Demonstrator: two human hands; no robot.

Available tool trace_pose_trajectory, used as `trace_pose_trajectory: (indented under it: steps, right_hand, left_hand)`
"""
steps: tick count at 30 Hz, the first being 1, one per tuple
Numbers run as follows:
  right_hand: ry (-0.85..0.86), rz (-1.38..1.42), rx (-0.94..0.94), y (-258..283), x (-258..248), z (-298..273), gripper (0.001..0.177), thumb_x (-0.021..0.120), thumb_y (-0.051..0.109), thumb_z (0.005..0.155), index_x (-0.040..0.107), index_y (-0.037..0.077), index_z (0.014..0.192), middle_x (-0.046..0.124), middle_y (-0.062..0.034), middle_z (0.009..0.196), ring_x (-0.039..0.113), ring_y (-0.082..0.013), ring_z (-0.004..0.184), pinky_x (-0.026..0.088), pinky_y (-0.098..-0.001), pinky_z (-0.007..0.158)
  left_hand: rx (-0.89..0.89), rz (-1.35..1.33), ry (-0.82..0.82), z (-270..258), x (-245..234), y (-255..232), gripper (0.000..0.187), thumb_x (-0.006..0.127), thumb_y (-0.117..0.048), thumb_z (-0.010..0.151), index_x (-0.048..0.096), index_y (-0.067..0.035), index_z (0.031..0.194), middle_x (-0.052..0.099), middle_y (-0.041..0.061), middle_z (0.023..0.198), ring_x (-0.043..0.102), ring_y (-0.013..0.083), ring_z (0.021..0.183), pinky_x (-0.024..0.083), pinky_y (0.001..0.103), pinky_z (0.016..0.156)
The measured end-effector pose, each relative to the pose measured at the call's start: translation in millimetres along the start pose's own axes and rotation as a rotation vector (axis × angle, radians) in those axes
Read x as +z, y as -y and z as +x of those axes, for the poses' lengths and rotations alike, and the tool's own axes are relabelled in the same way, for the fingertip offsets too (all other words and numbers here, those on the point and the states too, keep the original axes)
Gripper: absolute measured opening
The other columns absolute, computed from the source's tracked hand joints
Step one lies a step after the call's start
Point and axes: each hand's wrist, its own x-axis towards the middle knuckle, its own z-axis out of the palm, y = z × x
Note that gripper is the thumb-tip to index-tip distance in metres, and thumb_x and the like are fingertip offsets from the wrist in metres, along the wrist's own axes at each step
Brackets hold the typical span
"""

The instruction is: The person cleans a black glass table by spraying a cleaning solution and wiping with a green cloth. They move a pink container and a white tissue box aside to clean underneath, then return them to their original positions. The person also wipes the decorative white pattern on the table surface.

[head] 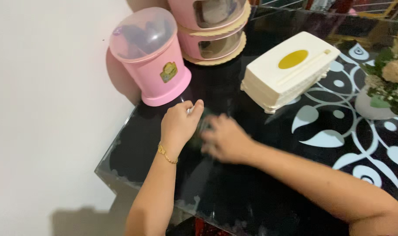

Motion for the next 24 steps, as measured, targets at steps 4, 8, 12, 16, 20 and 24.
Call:
trace_pose_trajectory:
  steps: [4, 8, 12, 16, 20, 24]
  right_hand:
    - [-0.267, -0.169, 0.297, -66, -3, 53, 0.044, 0.077, 0.04, 0.084, 0.07, 0.02, 0.123, 0.055, -0.0221, 0.13, 0.055, -0.0422, 0.105, 0.049, -0.053, 0.085]
    - [-0.149, -0.18, 0.278, -58, 12, 65, 0.045, 0.076, 0.043, 0.078, 0.07, 0.021, 0.117, 0.054, -0.0202, 0.131, 0.052, -0.0427, 0.106, 0.046, -0.0542, 0.083]
    - [0.047, 0.044, -0.104, -42, 15, 46, 0.044, 0.076, 0.044, 0.075, 0.071, 0.023, 0.112, 0.055, -0.0172, 0.133, 0.053, -0.0402, 0.113, 0.046, -0.0539, 0.086]
    - [-0.061, -0.106, 0.298, -86, 20, 54, 0.049, 0.076, 0.043, 0.075, 0.07, 0.024, 0.12, 0.053, -0.0202, 0.138, 0.051, -0.0462, 0.114, 0.047, -0.0577, 0.089]
    - [-0.263, -0.196, 0.451, -130, 38, 86, 0.048, 0.078, 0.046, 0.081, 0.071, 0.025, 0.124, 0.049, -0.027, 0.14, 0.047, -0.0533, 0.112, 0.045, -0.0612, 0.092]
    - [-0.229, -0.206, 0.444, -130, 39, 105, 0.048, 0.076, 0.048, 0.083, 0.07, 0.027, 0.127, 0.05, -0.0216, 0.141, 0.048, -0.0493, 0.114, 0.043, -0.0627, 0.092]
  left_hand:
    - [-0.045, 0.001, -0.03, 9, -2, 8, 0.056, 0.051, -0.054, 0.093, 0.07, -0.004, 0.075, 0.07, 0.022, 0.077, 0.067, 0.0437, 0.078, 0.052, 0.049, 0.07]
    - [-0.059, -0.013, -0.033, 12, -5, 12, 0.058, 0.049, -0.053, 0.095, 0.068, -0.001, 0.075, 0.07, 0.022, 0.077, 0.067, 0.0432, 0.078, 0.052, 0.049, 0.07]
    - [-0.063, -0.089, -0.072, 13, -10, 14, 0.052, 0.05, -0.051, 0.093, 0.072, -0.005, 0.081, 0.07, 0.021, 0.078, 0.069, 0.0422, 0.078, 0.053, 0.049, 0.069]
    - [-0.071, -0.023, -0.085, 10, -7, 12, 0.049, 0.052, -0.05, 0.092, 0.075, -0.008, 0.083, 0.072, 0.02, 0.081, 0.07, 0.0421, 0.082, 0.054, 0.049, 0.073]
    - [-0.059, -0.012, -0.068, 8, -6, 7, 0.049, 0.054, -0.051, 0.09, 0.077, -0.008, 0.083, 0.074, 0.019, 0.084, 0.071, 0.0411, 0.085, 0.055, 0.049, 0.075]
    - [-0.126, 0.035, -0.015, 11, -10, 8, 0.053, 0.054, -0.054, 0.089, 0.076, -0.006, 0.083, 0.074, 0.021, 0.082, 0.072, 0.0394, 0.082, 0.056, 0.048, 0.076]
